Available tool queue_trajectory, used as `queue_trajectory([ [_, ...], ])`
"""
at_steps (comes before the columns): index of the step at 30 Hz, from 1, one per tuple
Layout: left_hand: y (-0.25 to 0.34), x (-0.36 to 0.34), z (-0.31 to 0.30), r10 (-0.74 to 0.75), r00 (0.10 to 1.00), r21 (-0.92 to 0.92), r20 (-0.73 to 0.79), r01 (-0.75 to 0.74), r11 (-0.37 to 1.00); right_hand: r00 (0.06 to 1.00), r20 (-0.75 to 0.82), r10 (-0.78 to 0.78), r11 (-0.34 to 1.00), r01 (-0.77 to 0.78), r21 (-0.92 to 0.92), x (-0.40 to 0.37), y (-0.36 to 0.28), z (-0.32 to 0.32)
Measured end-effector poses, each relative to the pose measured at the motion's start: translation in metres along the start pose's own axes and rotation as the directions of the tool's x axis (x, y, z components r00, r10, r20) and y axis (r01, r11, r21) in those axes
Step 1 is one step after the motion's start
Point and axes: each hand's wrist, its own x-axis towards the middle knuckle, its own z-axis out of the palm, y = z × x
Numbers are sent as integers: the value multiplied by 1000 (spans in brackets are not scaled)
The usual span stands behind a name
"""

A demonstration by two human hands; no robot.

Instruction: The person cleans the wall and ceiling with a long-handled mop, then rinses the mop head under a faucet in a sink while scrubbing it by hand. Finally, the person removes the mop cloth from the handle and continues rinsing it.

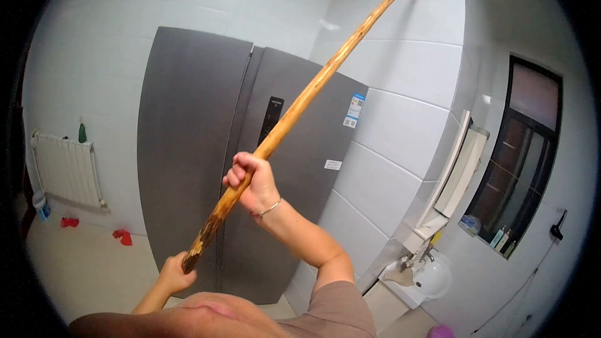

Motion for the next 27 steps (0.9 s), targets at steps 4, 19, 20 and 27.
queue_trajectory([
  [4, 16, 45, 27, 167, 981, 8, -101, -167, 986, 992, 64, -104, 994, 106, -20, 16, -49, -12],
  [19, -95, -47, 85, 30, 993, 116, 117, -43, 992, 1000, 30, 7, 960, 2, -279, -71, 76, -89],
  [20, -115, -69, 83, 26, 991, 117, 134, -42, 992, 999, 31, 22, 978, -15, -209, -83, 102, -92],
  [27, -197, -202, -22, -236, 924, 250, 300, 162, 954, 980, 0, 201, 965, -198, -174, -144, 267, -39],
])
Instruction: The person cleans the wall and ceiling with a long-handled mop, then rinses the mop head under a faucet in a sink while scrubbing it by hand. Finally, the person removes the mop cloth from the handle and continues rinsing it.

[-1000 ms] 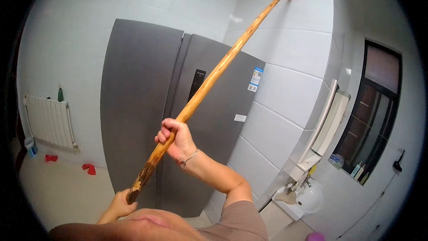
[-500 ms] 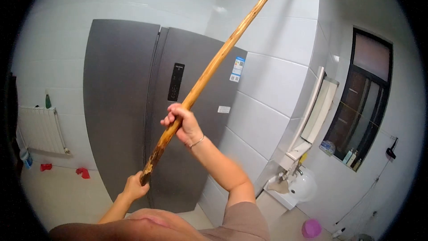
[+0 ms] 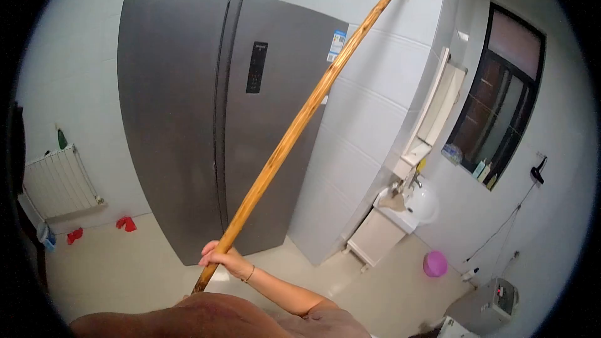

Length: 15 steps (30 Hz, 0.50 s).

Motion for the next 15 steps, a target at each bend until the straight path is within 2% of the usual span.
queue_trajectory([
  [1, -14, -23, -13, -1, 1000, 7, 16, 1, 1000, 999, 38, 22, 999, -21, -27, -2, 19, 14],
  [2, -25, -49, -29, -126, 989, -16, 80, 127, 992, 989, 100, 107, 994, -104, -31, -3, 38, 24],
  [3, -36, -71, -39, -249, 958, -32, 141, 256, 966, 990, 92, 109, 994, -107, -21, -11, 54, 33],
  [6, -108, -130, -40, -251, 959, 18, 130, 251, 968, 966, 222, 131, 983, -155, 94, -24, 87, 66],
  [7, -129, -145, -40, -258, 956, 20, 136, 258, 966, 966, 221, 137, 982, -162, 101, -25, 90, 73],
  [9, -164, -168, -39, -334, 917, 29, 219, 336, 941, 970, 235, 61, 991, -87, 102, -31, 95, 89],
  [10, -171, -176, -38, -340, 912, 27, 229, 343, 939, 971, 229, 71, 990, -97, 107, -30, 102, 89],
  [12, -180, -192, -40, -502, 772, -146, 390, 591, 794, 956, 254, 143, 990, -139, -32, -25, 124, 85],
  [13, -168, -191, -49, -504, 764, -141, 403, 596, 791, 958, 244, 149, 989, -147, -26, -25, 129, 89],
  [15, -130, -183, -64, -599, 697, -229, 394, 706, 670, 985, 60, 161, 987, -162, 9, -28, 134, 94],
])
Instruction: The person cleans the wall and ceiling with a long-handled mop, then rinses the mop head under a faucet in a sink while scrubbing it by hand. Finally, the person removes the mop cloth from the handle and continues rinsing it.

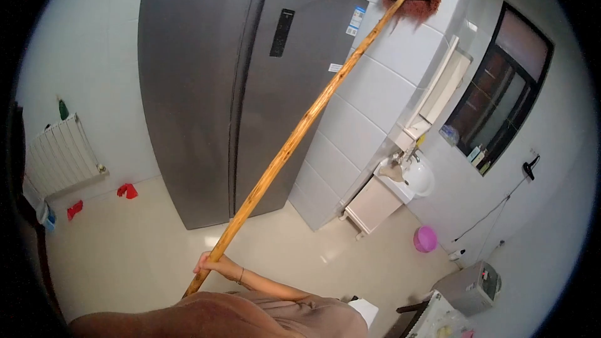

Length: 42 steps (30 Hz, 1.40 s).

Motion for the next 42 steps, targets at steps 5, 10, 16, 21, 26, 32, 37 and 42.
queue_trajectory([
  [5, -5, 58, 22, 365, 921, 348, -138, -300, 888, 999, -2, -53, 996, 53, -72, 10, -33, -15],
  [10, 109, 32, 20, 543, 824, 375, -160, -458, 806, 971, -32, -235, 971, 233, -52, 38, -124, -34],
  [16, 267, 0, 35, 749, 623, 411, -226, -636, 653, 939, -50, -339, 938, 334, -99, 63, -268, -68],
  [21, 317, -11, 42, 745, 637, 293, -200, -686, 665, 915, -248, -318, 944, 282, -170, 63, -317, -70],
  [26, 253, -18, 28, 675, 725, 325, -136, -611, 722, 948, -237, -213, 974, 188, -123, 47, -263, -42],
  [32, 162, -65, 2, 475, 844, 293, -250, -402, 867, 981, -139, -134, 991, 132, -24, 29, -183, 8],
  [37, 148, -76, -1, 453, 846, 304, -281, -369, 878, 976, -75, -203, 979, 204, 2, 24, -176, 18],
  [42, 215, -64, -1, 583, 745, 332, -323, -487, 808, 976, -110, -186, 982, 183, -34, 54, -239, -1],
])
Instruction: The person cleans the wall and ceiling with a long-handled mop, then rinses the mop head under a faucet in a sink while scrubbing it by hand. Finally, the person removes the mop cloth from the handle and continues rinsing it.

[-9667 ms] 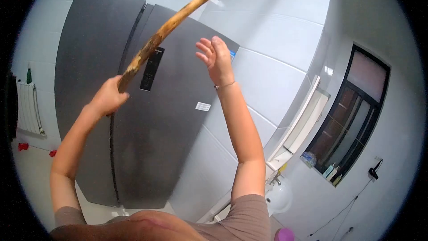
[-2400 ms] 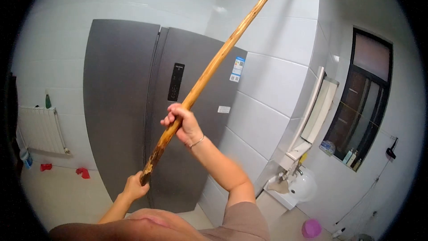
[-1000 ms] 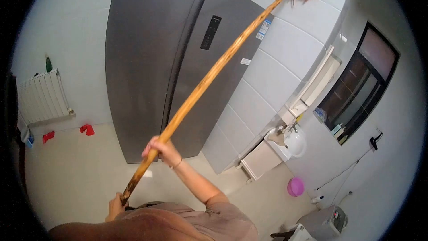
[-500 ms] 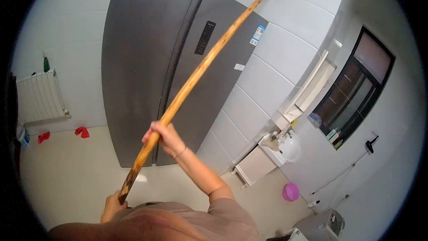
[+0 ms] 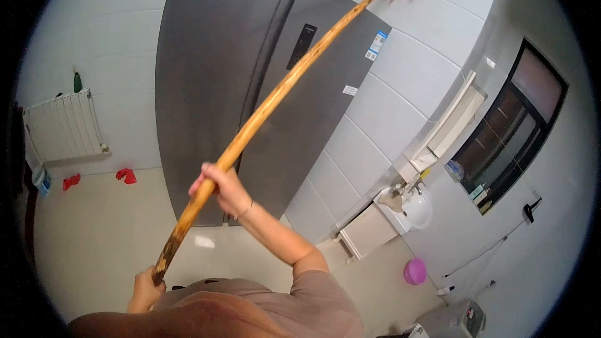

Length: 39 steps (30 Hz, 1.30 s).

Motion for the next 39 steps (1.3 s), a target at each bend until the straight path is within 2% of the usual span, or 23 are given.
queue_trajectory([
  [4, 70, 44, -14, 60, 998, -3, -28, -60, 998, 996, 28, -84, 996, 83, 27, 50, -68, -23],
  [8, 141, 77, -45, 35, 999, -51, 10, -34, 998, 986, -56, -154, 984, 158, 81, 95, -136, -28],
  [10, 185, 74, -75, -42, 987, -254, 157, 82, 964, 983, -97, -158, 975, 171, 140, 115, -162, -28],
  [11, 196, 70, -89, -42, 987, -252, 154, 80, 964, 987, -95, -129, 977, 144, 161, 113, -174, -19],
  [13, 211, 60, -115, -56, 977, -246, 205, 107, 963, 983, -49, -178, 965, 184, 186, 103, -187, 3],
  [16, 211, 38, -158, -112, 977, -156, 180, 141, 978, 982, 50, -181, 965, 167, 201, 91, -193, 33],
  [18, 202, 18, -188, -139, 968, -189, 208, 179, 966, 979, 116, -170, 970, 146, 194, 81, -193, 54],
  [20, 186, -3, -214, -187, 948, -192, 258, 240, 952, 960, 266, -84, 984, 37, 177, 67, -189, 72],
  [21, 174, -15, -225, -222, 937, -156, 271, 270, 950, 950, 308, -54, 981, -7, 192, 60, -183, 80],
  [23, 154, -44, -248, -303, 913, 76, 272, 293, 953, 932, 363, -21, 978, -55, 199, 38, -171, 101],
  [24, 140, -59, -253, -378, 901, 135, 212, 356, 925, 920, 392, -13, 978, -70, 196, 29, -164, 110],
  [25, 112, -70, -265, -350, 875, 182, 334, 305, 935, 909, 418, 7, 974, -101, 202, 20, -157, 118],
  [26, 78, -77, -275, -352, 874, 182, 334, 307, 934, 895, 445, 27, 970, -131, 205, 13, -150, 125],
  [27, 53, -80, -281, -439, 716, 150, 543, 431, 890, 876, 479, 65, 971, -167, 173, 8, -145, 129],
  [28, 30, -87, -288, -471, 510, 150, 720, 548, 823, 862, 499, 89, 970, -188, 152, 3, -142, 133],
  [29, 59, -95, -285, -356, 726, -5, 589, 444, 896, 861, 502, 87, 971, -186, 151, 3, -141, 134],
  [30, 40, -96, -282, -359, 727, -8, 585, 448, 894, 858, 506, 85, 971, -185, 150, 4, -140, 135],
  [32, -11, -100, -269, -24, 902, -196, 432, 120, 973, 870, 491, 52, 966, -168, 195, 16, -140, 128],
  [33, 29, -91, -264, -31, 905, -192, 424, 123, 974, 876, 480, 32, 967, -150, 208, 26, -143, 123],
  [35, 121, -67, -254, -104, 978, 85, 179, 90, 992, 906, 423, -15, 964, -100, 247, 41, -161, 111],
  [36, 153, -55, -247, -104, 980, 89, 172, 89, 992, 914, 403, -47, 957, -74, 280, 51, -171, 103],
  [38, 201, -29, -231, -236, 968, -210, 91, 250, 945, 912, 389, -132, 945, -2, 326, 77, -193, 82],
  [39, 215, -13, -225, -195, 977, -235, 91, 212, 949, 929, 332, -165, 944, 51, 326, 86, -205, 75],
])
